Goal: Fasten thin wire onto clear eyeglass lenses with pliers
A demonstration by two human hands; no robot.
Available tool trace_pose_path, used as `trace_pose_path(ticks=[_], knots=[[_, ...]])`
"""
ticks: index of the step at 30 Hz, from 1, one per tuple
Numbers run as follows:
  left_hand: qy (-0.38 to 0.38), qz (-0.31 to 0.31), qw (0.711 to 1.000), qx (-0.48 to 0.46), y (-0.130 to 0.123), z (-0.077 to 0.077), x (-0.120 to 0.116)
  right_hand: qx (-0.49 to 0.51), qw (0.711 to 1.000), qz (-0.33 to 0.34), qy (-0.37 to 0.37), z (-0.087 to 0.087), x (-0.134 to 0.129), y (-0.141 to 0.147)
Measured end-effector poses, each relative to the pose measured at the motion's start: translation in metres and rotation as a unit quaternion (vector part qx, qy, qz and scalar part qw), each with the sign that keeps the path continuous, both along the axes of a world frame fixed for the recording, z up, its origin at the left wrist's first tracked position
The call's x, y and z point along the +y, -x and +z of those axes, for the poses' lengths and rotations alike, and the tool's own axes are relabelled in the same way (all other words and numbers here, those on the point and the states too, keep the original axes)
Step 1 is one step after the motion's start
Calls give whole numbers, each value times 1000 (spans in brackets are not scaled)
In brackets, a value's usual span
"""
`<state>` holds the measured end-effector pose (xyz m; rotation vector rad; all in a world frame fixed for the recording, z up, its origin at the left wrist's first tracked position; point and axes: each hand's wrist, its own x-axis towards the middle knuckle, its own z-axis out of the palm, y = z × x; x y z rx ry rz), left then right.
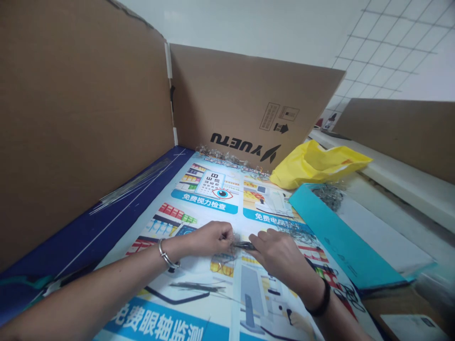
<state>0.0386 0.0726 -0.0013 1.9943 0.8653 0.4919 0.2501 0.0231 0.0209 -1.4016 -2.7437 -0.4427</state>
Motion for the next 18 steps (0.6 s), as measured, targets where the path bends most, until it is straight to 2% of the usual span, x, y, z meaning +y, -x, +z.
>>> trace_pose_path(ticks=[12, 18], knots=[[-61, 22, 998, -15, -1, -5, -1, -3, 999, -36, 24, -6, 2, 0], [-75, 48, 996, -26, -3, -4, -5, 8, 999, -45, 8, -9, 4, -2]])
